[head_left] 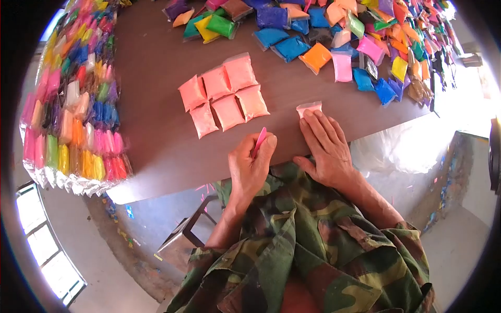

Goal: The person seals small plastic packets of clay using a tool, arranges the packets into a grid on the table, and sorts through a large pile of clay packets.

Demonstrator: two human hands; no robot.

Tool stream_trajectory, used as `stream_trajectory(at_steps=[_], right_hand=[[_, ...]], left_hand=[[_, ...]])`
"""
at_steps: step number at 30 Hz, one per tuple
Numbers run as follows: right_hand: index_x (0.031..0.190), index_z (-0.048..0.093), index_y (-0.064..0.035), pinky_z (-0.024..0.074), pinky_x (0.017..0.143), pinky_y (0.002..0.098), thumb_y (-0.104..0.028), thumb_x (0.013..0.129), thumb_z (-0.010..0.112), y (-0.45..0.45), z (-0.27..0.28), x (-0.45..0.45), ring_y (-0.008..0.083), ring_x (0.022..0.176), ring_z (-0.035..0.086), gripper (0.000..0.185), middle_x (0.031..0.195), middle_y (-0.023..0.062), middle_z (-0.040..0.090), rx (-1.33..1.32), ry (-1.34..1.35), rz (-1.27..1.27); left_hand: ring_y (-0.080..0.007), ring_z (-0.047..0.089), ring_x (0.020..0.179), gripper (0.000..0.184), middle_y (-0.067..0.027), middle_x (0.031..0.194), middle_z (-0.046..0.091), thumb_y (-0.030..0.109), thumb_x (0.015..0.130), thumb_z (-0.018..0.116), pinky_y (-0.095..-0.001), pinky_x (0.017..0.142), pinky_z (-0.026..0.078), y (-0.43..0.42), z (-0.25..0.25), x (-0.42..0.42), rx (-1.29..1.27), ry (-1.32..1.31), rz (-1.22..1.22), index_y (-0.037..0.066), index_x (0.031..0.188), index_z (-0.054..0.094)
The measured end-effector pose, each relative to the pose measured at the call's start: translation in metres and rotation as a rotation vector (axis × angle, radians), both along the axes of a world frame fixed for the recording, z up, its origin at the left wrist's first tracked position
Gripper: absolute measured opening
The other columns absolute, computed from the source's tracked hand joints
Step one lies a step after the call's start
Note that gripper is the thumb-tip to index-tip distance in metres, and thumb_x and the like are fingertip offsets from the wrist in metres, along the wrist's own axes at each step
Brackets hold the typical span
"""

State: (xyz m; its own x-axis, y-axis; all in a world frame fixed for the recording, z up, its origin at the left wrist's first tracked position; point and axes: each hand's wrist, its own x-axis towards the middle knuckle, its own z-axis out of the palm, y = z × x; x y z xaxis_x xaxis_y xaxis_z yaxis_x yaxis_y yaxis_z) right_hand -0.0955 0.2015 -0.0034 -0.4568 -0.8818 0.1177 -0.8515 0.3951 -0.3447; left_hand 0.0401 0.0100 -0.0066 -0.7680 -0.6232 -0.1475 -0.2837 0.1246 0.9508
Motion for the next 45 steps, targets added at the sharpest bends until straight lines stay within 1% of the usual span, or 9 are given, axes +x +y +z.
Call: stream_trajectory(at_steps=[4, 7, 13, 16, 28, 31, 34, 40, 45], right_hand=[[0.161, 0.048, 0.0029, 0.03, 0.129, 0.054, -0.038, 0.096, 0.077, 0.0, 0.006, -0.006, 0.0393, 0.156, 0.043, 0.082, 0.171, 0.0215, 0.042, -0.059, -0.011, 0.016], [0.161, 0.047, 0.005, 0.0295, 0.129, 0.0557, -0.037, 0.099, 0.073, 0.003, 0.004, -0.012, 0.0424, 0.154, 0.044, 0.079, 0.17, 0.0237, 0.042, -0.278, -0.252, -0.049], [0.16, 0.046, 0.0075, 0.031, 0.128, 0.0577, -0.036, 0.097, 0.076, 0.002, 0.013, -0.013, 0.0449, 0.155, 0.042, 0.083, 0.171, 0.0248, 0.039, -0.017, -0.018, 0.054], [0.16, 0.046, 0.0071, 0.0304, 0.128, 0.0574, -0.038, 0.095, 0.079, 0.006, 0.003, -0.008, 0.0429, 0.156, 0.041, 0.086, 0.171, 0.0232, 0.039, -0.019, -0.01, 0.021], [0.159, 0.048, 0.0056, 0.0293, 0.129, 0.0569, -0.04, 0.094, 0.079, -0.001, 0.001, -0.006, 0.0422, 0.159, 0.038, 0.086, 0.173, 0.0225, 0.038, 0.012, -0.007, -0.034], [0.157, 0.05, 0.0061, 0.0301, 0.129, 0.0568, -0.039, 0.095, 0.078, -0.007, 0.0, -0.012, 0.0415, 0.159, 0.039, 0.082, 0.172, 0.0227, 0.04, -0.018, 0.019, -0.012], [0.156, 0.052, 0.0057, 0.0319, 0.127, 0.0558, -0.038, 0.095, 0.079, -0.005, 0.002, -0.006, 0.0405, 0.157, 0.042, 0.08, 0.17, 0.0218, 0.043, -0.028, 0.024, -0.023], [0.152, 0.057, -0.0008, 0.0385, 0.122, 0.0546, -0.021, 0.084, 0.09, -0.007, 0.008, -0.019, 0.0396, 0.146, 0.053, 0.078, 0.161, 0.0172, 0.054, -0.183, -0.103, -0.067], [0.144, 0.064, -0.0045, 0.0514, 0.109, 0.0471, -0.006, 0.085, 0.088, -0.012, 0.004, -0.023, 0.0377, 0.131, 0.064, 0.063, 0.149, 0.0161, 0.062, -0.319, -0.092, -0.119]], left_hand=[[-0.0056, 0.051, 0.069, 0.032, 0.0017, 0.072, 0.06, 0.03, 0.106, 0.078, -0.028, 0.059, 0.044, 0.001, -0.004, -0.003, 0.003, 0.094, 0.039, -0.001, 0.105, 0.078], [-0.006, 0.051, 0.068, 0.032, 0.0013, 0.071, 0.06, 0.031, 0.106, 0.078, -0.0288, 0.06, 0.045, 0.001, -0.005, -0.001, -0.033, 0.107, 0.036, -0.001, 0.106, 0.078], [-0.0084, 0.061, 0.077, 0.035, -0.0011, 0.083, 0.071, 0.035, 0.107, 0.076, -0.0283, 0.069, 0.051, -0.003, -0.002, 0.001, -0.012, 0.034, -0.001, -0.001, 0.108, 0.077], [-0.0085, 0.053, 0.065, 0.032, -0.0022, 0.07, 0.063, 0.031, 0.106, 0.078, -0.0304, 0.059, 0.046, 0.0, -0.008, -0.001, -0.027, 0.138, 0.036, -0.001, 0.106, 0.078], [-0.0058, 0.05, 0.065, 0.032, 0.0015, 0.069, 0.059, 0.03, 0.106, 0.079, -0.0286, 0.056, 0.042, -0.002, -0.01, -0.002, 0.014, 0.194, 0.026, -0.002, 0.104, 0.077], [-0.0047, 0.055, 0.075, 0.035, 0.0011, 0.083, 0.07, 0.034, 0.109, 0.075, -0.025, 0.065, 0.045, -0.004, 0.001, 0.0, 0.058, 0.056, -0.024, -0.001, 0.108, 0.077], [-0.0057, 0.049, 0.065, 0.035, 0.001, 0.068, 0.059, 0.031, 0.106, 0.078, -0.0288, 0.056, 0.041, -0.003, -0.009, -0.002, -0.007, 0.159, 0.006, -0.004, 0.105, 0.077], [-0.0044, 0.048, 0.066, 0.035, 0.0018, 0.069, 0.059, 0.03, 0.106, 0.078, -0.0285, 0.055, 0.04, -0.001, -0.006, 0.002, 0.052, 0.137, 0.032, -0.005, 0.105, 0.076], [-0.0041, 0.05, 0.065, 0.025, 0.0022, 0.07, 0.06, 0.022, 0.106, 0.075, -0.0276, 0.056, 0.042, 0.0, -0.005, 0.0, 0.025, 0.143, 0.039, -0.003, 0.107, 0.075]])
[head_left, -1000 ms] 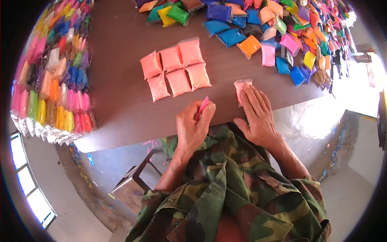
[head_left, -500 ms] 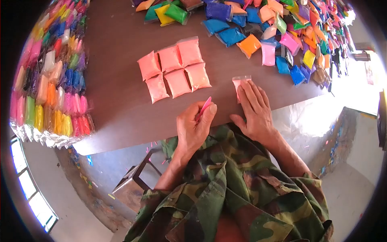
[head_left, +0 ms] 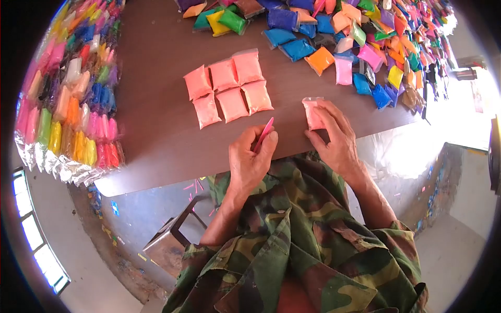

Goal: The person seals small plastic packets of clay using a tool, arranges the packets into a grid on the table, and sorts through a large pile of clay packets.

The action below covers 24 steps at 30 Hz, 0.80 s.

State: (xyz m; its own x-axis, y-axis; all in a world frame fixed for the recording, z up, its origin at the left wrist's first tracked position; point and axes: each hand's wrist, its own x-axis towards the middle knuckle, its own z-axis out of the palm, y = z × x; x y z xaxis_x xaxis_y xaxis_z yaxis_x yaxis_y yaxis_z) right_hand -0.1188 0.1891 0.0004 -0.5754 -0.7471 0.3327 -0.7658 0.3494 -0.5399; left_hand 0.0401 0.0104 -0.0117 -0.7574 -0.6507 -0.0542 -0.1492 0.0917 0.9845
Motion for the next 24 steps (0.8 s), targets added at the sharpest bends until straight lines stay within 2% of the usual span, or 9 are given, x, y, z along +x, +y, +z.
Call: stream_trajectory(at_steps=[1, 4, 7, 10, 13, 16, 19, 22, 24], right_hand=[[0.141, 0.066, -0.0046, 0.0545, 0.106, 0.0448, -0.005, 0.087, 0.087, -0.002, -0.001, -0.002, 0.037, 0.127, 0.067, 0.059, 0.146, 0.0164, 0.063, -0.042, -0.003, 0.012], [0.134, 0.072, -0.0037, 0.0596, 0.092, 0.0395, -0.004, 0.094, 0.082, -0.008, 0.004, -0.002, 0.0316, 0.112, 0.073, 0.041, 0.136, 0.0178, 0.069, -0.204, -0.08, -0.005], [0.129, 0.075, -0.0023, 0.0596, 0.082, 0.0374, -0.007, 0.101, 0.077, -0.01, 0.009, 0.0, 0.0268, 0.098, 0.074, 0.028, 0.119, 0.0168, 0.074, -0.267, -0.122, -0.115], [0.128, 0.075, -0.0015, 0.0584, 0.08, 0.0374, -0.011, 0.103, 0.074, -0.003, -0.002, 0.0, 0.0253, 0.092, 0.074, 0.026, 0.106, 0.0138, 0.076, -0.216, -0.429, -0.391], [0.128, 0.075, -0.0015, 0.0582, 0.079, 0.0372, -0.016, 0.102, 0.077, 0.007, -0.007, -0.001, 0.0254, 0.087, 0.074, 0.03, 0.1, 0.0121, 0.076, -0.126, -0.25, -0.498], [0.128, 0.076, -0.0035, 0.0588, 0.084, 0.0409, -0.017, 0.098, 0.079, 0.014, 0.004, 0.006, 0.029, 0.095, 0.075, 0.033, 0.109, 0.0139, 0.076, -0.047, -0.159, -0.524], [0.128, 0.077, -0.0061, 0.0571, 0.097, 0.0466, -0.012, 0.094, 0.078, 0.021, 0.008, 0.002, 0.0337, 0.115, 0.072, 0.035, 0.127, 0.0153, 0.073, -0.09, 0.156, -0.302], [0.137, 0.073, -0.006, 0.0492, 0.112, 0.0509, -0.015, 0.093, 0.079, 0.022, 0.013, -0.002, 0.0356, 0.137, 0.062, 0.045, 0.148, 0.0158, 0.064, 0.029, 0.235, -0.05], [0.145, 0.067, -0.0045, 0.0438, 0.118, 0.0519, -0.019, 0.093, 0.079, 0.027, 0.004, -0.005, 0.0345, 0.144, 0.056, 0.055, 0.156, 0.0151, 0.059, 0.135, 0.182, 0.057]], left_hand=[[-0.0041, 0.05, 0.066, 0.023, 0.0021, 0.071, 0.061, 0.02, 0.106, 0.075, -0.0274, 0.057, 0.042, -0.001, 0.001, 0.0, -0.002, -0.014, -0.003, -0.003, 0.108, 0.075], [-0.005, 0.059, 0.079, 0.027, -0.0001, 0.085, 0.07, 0.022, 0.108, 0.074, -0.0244, 0.069, 0.049, -0.002, 0.002, 0.002, 0.028, -0.088, -0.026, -0.004, 0.117, 0.076], [-0.0063, 0.061, 0.081, 0.026, -0.0009, 0.087, 0.071, 0.02, 0.109, 0.072, -0.0249, 0.072, 0.05, -0.001, 0.0, 0.002, 0.065, -0.047, -0.025, -0.004, 0.118, 0.075], [-0.0074, 0.061, 0.083, 0.025, -0.0016, 0.088, 0.071, 0.019, 0.11, 0.071, -0.0257, 0.075, 0.05, -0.002, -0.001, 0.004, 0.016, -0.057, -0.048, -0.004, 0.119, 0.075], [-0.0077, 0.062, 0.083, 0.025, -0.0017, 0.088, 0.071, 0.02, 0.11, 0.071, -0.0261, 0.074, 0.051, 0.0, 0.004, 0.002, 0.049, -0.075, -0.038, -0.003, 0.119, 0.075], [-0.0076, 0.062, 0.082, 0.025, -0.0014, 0.088, 0.071, 0.02, 0.11, 0.071, -0.0264, 0.074, 0.051, 0.001, 0.005, 0.001, 0.034, -0.095, -0.041, -0.003, 0.119, 0.076], [-0.0041, 0.053, 0.068, 0.02, 0.0015, 0.076, 0.064, 0.015, 0.109, 0.071, -0.0256, 0.06, 0.045, 0.004, 0.003, -0.004, -0.044, -0.016, -0.004, -0.004, 0.111, 0.076], [-0.0045, 0.054, 0.069, 0.02, 0.0007, 0.076, 0.065, 0.015, 0.108, 0.071, -0.0258, 0.061, 0.045, 0.004, 0.003, -0.004, -0.058, -0.04, -0.013, -0.004, 0.111, 0.076], [-0.0049, 0.054, 0.069, 0.019, 0.0001, 0.076, 0.065, 0.014, 0.108, 0.071, -0.0262, 0.06, 0.045, 0.005, 0.004, -0.006, -0.069, -0.041, -0.008, -0.004, 0.111, 0.076]])
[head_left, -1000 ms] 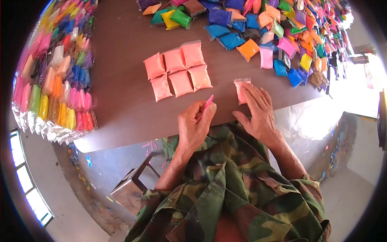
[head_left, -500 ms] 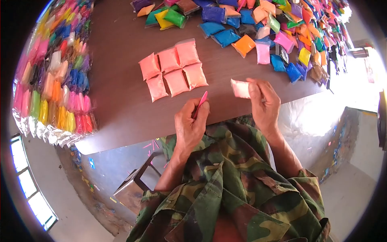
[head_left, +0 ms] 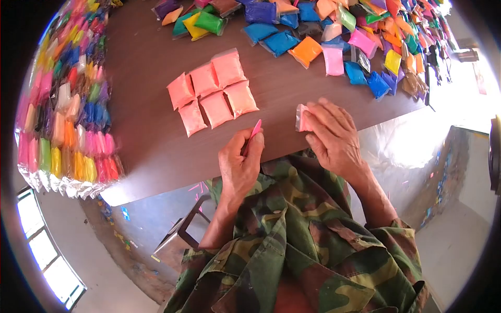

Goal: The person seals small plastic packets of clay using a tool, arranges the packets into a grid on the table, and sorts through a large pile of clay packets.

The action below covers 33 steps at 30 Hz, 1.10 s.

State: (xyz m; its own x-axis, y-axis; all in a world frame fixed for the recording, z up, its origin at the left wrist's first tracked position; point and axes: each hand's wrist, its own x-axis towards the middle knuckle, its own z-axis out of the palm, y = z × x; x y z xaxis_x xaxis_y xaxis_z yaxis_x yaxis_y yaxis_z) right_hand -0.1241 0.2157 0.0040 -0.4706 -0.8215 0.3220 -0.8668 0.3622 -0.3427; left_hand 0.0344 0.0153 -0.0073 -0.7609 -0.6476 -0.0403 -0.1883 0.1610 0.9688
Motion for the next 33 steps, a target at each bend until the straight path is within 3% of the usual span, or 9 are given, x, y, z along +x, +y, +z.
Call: stream_trajectory(at_steps=[4, 7, 10, 16, 19, 25, 28, 31, 33], right_hand=[[0.156, 0.057, -0.0019, 0.0355, 0.125, 0.0518, -0.025, 0.093, 0.079, 0.007, -0.005, 0.006, 0.0324, 0.151, 0.05, 0.07, 0.164, 0.0134, 0.053, 0.122, -0.037, 0.019], [0.156, 0.057, -0.0017, 0.0326, 0.127, 0.0531, -0.025, 0.093, 0.079, -0.005, -0.002, 0.007, 0.0312, 0.151, 0.049, 0.071, 0.164, 0.0122, 0.052, 0.169, 0.003, -0.012], [0.156, 0.057, -0.002, 0.0315, 0.127, 0.0529, -0.026, 0.092, 0.08, -0.005, 0.003, 0.016, 0.0305, 0.152, 0.049, 0.072, 0.165, 0.0123, 0.052, 0.192, -0.001, -0.05], [0.153, 0.059, 0.0002, 0.0313, 0.125, 0.0558, -0.021, 0.091, 0.081, -0.007, 0.008, 0.023, 0.0338, 0.15, 0.051, 0.069, 0.164, 0.0159, 0.053, 0.171, -0.061, -0.095], [0.153, 0.06, -0.0021, 0.0385, 0.119, 0.0538, -0.018, 0.087, 0.085, -0.005, 0.004, 0.022, 0.0361, 0.145, 0.054, 0.072, 0.163, 0.0172, 0.053, 0.089, -0.128, -0.13], [0.143, 0.069, -0.0109, 0.0476, 0.107, 0.0486, -0.019, 0.081, 0.09, 0.009, 0.003, 0.013, 0.0341, 0.139, 0.059, 0.066, 0.158, 0.0148, 0.057, -0.095, -0.069, -0.133], [0.14, 0.072, -0.0157, 0.0483, 0.106, 0.0473, -0.017, 0.081, 0.09, 0.018, 0.0, 0.009, 0.0335, 0.135, 0.061, 0.061, 0.153, 0.0131, 0.059, -0.011, 0.014, -0.081], [0.137, 0.074, -0.0198, 0.0492, 0.102, 0.0462, -0.017, 0.082, 0.089, 0.016, -0.004, 0.012, 0.032, 0.127, 0.063, 0.057, 0.144, 0.0101, 0.061, -0.008, 0.004, -0.065], [0.135, 0.074, -0.0196, 0.0495, 0.1, 0.046, -0.018, 0.082, 0.088, 0.014, -0.004, 0.013, 0.031, 0.123, 0.064, 0.055, 0.14, 0.0087, 0.061, -0.028, -0.013, -0.075]], left_hand=[[-0.0093, 0.065, 0.08, 0.023, -0.0047, 0.085, 0.073, 0.018, 0.11, 0.07, -0.028, 0.073, 0.053, -0.002, 0.008, 0.002, 0.028, -0.104, -0.02, -0.004, 0.116, 0.076], [-0.0094, 0.065, 0.079, 0.024, -0.0047, 0.084, 0.073, 0.018, 0.11, 0.07, -0.0282, 0.073, 0.052, -0.002, 0.002, 0.0, -0.019, -0.088, -0.048, -0.004, 0.114, 0.077], [-0.005, 0.053, 0.067, 0.017, -0.0005, 0.073, 0.063, 0.012, 0.107, 0.072, -0.028, 0.059, 0.043, 0.0, 0.002, -0.006, -0.058, -0.022, -0.026, -0.004, 0.106, 0.076], [-0.0163, 0.06, 0.067, 0.015, -0.0108, 0.081, 0.068, 0.008, 0.106, 0.071, -0.0339, 0.061, 0.047, 0.001, 0.004, -0.006, -0.237, -0.007, -0.067, -0.006, 0.108, 0.075], [-0.0266, 0.065, 0.069, 0.014, -0.0172, 0.086, 0.07, 0.004, 0.105, 0.069, -0.0384, 0.064, 0.051, 0.005, 0.006, -0.008, -0.275, 0.023, -0.09, -0.005, 0.114, 0.074], [-0.0337, 0.072, 0.077, 0.016, -0.0186, 0.088, 0.07, 0.0, 0.104, 0.066, -0.0429, 0.07, 0.057, 0.022, 0.016, -0.011, -0.21, -0.073, -0.125, -0.001, 0.119, 0.072], [-0.0366, 0.074, 0.079, 0.013, -0.0174, 0.09, 0.072, 0.003, 0.103, 0.069, -0.0442, 0.069, 0.059, 0.025, 0.003, -0.019, -0.361, 0.066, -0.162, 0.003, 0.115, 0.073], [-0.0248, 0.068, 0.069, 0.011, -0.0145, 0.087, 0.07, 0.005, 0.103, 0.074, -0.0377, 0.065, 0.056, 0.027, 0.004, -0.03, -0.45, 0.04, -0.172, 0.001, 0.113, 0.076], [-0.0279, 0.069, 0.07, 0.009, -0.0142, 0.088, 0.07, 0.004, 0.102, 0.075, -0.0389, 0.065, 0.056, 0.028, 0.005, -0.038, -0.475, 0.047, -0.171, 0.002, 0.11, 0.077]])
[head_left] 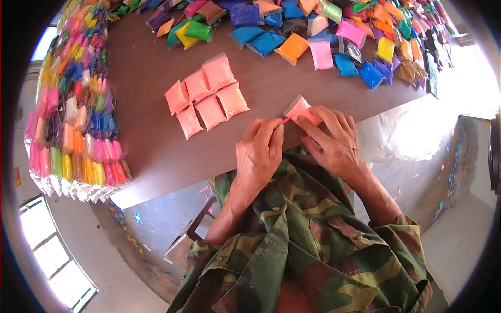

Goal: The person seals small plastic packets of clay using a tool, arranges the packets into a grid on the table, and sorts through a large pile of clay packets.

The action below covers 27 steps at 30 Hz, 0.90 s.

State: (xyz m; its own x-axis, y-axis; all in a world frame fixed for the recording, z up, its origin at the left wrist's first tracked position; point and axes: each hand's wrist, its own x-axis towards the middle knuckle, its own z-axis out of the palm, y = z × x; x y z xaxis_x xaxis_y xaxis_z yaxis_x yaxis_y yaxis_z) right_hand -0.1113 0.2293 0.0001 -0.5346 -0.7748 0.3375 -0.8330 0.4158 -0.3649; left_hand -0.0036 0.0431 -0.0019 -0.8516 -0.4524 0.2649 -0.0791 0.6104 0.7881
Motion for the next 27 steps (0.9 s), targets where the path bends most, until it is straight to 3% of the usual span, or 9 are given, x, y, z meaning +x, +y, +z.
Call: stream_trajectory(at_steps=[7, 10, 13, 27], right_hand=[[0.133, 0.076, -0.0195, 0.0527, 0.094, 0.0441, -0.02, 0.083, 0.088, -0.003, -0.005, -0.003, 0.0294, 0.114, 0.065, 0.051, 0.133, 0.0071, 0.061, -0.041, -0.029, -0.016], [0.131, 0.076, -0.0192, 0.0541, 0.092, 0.0437, -0.02, 0.083, 0.088, -0.007, -0.004, -0.003, 0.029, 0.113, 0.065, 0.05, 0.132, 0.0066, 0.061, -0.067, -0.069, -0.027], [0.13, 0.076, -0.0192, 0.0555, 0.09, 0.0431, -0.021, 0.082, 0.088, -0.008, -0.007, -0.004, 0.0285, 0.111, 0.066, 0.05, 0.13, 0.0062, 0.061, -0.078, -0.07, -0.042], [0.127, 0.076, -0.016, 0.0571, 0.087, 0.0393, -0.021, 0.078, 0.091, -0.004, -0.011, -0.006, 0.0241, 0.109, 0.07, 0.052, 0.136, 0.0013, 0.067, -0.154, -0.014, -0.027]], left_hand=[[-0.0347, 0.071, 0.075, 0.011, -0.015, 0.094, 0.073, 0.005, 0.098, 0.076, -0.0428, 0.068, 0.056, -0.003, -0.002, -0.017, -0.168, -0.127, 0.004, 0.004, 0.108, 0.078], [-0.0342, 0.071, 0.074, 0.009, -0.0149, 0.093, 0.074, 0.006, 0.097, 0.076, -0.044, 0.068, 0.055, -0.003, -0.003, -0.027, -0.19, -0.081, 0.014, 0.005, 0.106, 0.077], [-0.0389, 0.074, 0.082, 0.007, -0.0128, 0.095, 0.075, 0.012, 0.099, 0.074, -0.0492, 0.069, 0.058, -0.01, -0.007, -0.031, -0.134, -0.147, 0.004, 0.008, 0.104, 0.072], [-0.0383, 0.073, 0.076, 0.006, -0.0147, 0.081, 0.074, 0.008, 0.096, 0.073, -0.0483, 0.068, 0.056, -0.02, 0.001, -0.048, -0.135, -0.206, -0.019, 0.005, 0.092, 0.069]])
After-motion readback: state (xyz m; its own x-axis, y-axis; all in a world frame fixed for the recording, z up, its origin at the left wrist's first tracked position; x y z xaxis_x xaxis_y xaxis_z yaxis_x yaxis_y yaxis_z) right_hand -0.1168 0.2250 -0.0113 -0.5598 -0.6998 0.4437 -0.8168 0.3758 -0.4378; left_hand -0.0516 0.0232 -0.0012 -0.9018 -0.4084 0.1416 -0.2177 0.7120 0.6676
